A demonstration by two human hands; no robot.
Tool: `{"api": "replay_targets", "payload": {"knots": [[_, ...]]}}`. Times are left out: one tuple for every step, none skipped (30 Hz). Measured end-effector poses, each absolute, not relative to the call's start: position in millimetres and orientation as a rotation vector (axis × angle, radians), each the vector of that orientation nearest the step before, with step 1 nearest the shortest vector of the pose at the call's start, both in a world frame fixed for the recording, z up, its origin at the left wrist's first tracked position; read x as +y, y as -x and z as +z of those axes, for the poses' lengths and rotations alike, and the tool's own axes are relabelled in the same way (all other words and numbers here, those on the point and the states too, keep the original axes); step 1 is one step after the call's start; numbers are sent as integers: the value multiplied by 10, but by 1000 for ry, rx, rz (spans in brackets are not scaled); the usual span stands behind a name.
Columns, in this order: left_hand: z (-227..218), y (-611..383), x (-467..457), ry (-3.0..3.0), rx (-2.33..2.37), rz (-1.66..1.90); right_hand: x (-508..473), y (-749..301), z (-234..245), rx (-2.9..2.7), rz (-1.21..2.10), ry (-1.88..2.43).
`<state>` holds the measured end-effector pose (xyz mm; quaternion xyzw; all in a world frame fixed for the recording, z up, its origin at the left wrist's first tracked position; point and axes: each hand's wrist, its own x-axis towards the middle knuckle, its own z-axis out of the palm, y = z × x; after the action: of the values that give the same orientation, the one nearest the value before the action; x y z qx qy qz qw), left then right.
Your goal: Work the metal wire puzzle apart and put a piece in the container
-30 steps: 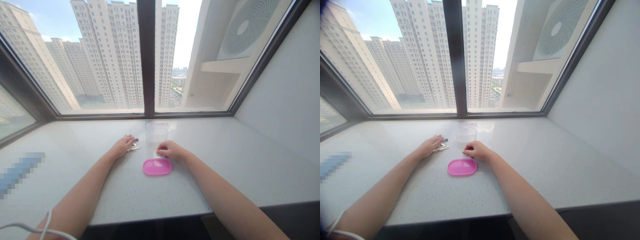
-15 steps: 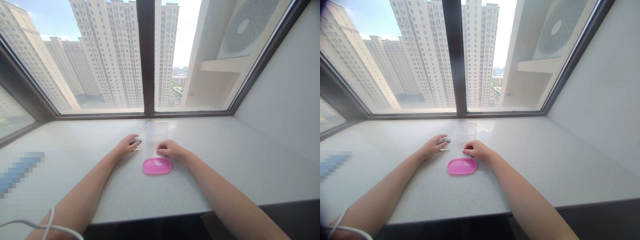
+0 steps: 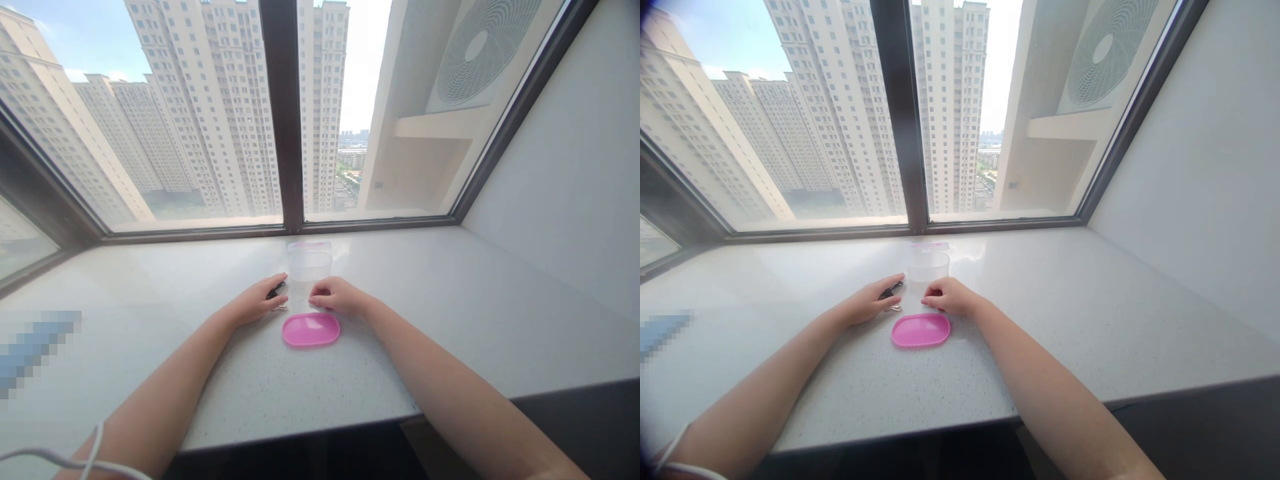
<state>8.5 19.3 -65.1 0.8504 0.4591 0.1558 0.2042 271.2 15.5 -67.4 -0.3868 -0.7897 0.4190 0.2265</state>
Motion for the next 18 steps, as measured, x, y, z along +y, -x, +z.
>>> {"api": "replay_targets", "payload": {"knots": [[-648,-103,175,-2353,1247,450,158,-2714,-677,-2177,1156,1062],[-645,-120,159,-2342,1214,456,160,-2714,-681,-2177,1159,1060],[-642,-136,145,-2339,1184,457,161,-2715,-685,-2176,1161,1061],[-639,-149,135,-2341,1159,459,162,-2715,-688,-2174,1165,1062],[-636,-158,128,-2342,1139,467,163,-2714,-691,-2171,1169,1062],[-632,-163,124,-2336,1129,485,163,-2713,-693,-2168,1174,1063],[-626,-161,123,-2325,1130,510,163,-2713,-693,-2165,1180,1062],[-619,-152,125,-2312,1140,541,163,-2713,-694,-2161,1184,1062],[-609,-137,129,-2302,1152,572,163,-2713,-693,-2157,1187,1063],[-598,-115,134,-2298,1163,597,163,-2713,-693,-2156,1189,1063],[-583,-89,140,-2302,1169,613,163,-2713,-694,-2155,1190,1064],[-566,-59,145,-2310,1169,619,164,-2714,-695,-2156,1189,1063],[-547,-29,149,-2315,1170,601,166,-2715,-697,-2158,1186,1063],[-527,-1,151,-2318,1174,579,168,-2715,-700,-2162,1183,1064],[-505,24,152,-2323,1169,563,170,-2716,-704,-2167,1178,1065],[-484,43,150,-2328,1152,551,172,-2717,-707,-2170,1174,1066],[-464,56,148,-2331,1130,545,173,-2717,-710,-2173,1170,1067],[-446,66,144,-2332,1109,543,173,-2718,-711,-2175,1167,1067]]}}
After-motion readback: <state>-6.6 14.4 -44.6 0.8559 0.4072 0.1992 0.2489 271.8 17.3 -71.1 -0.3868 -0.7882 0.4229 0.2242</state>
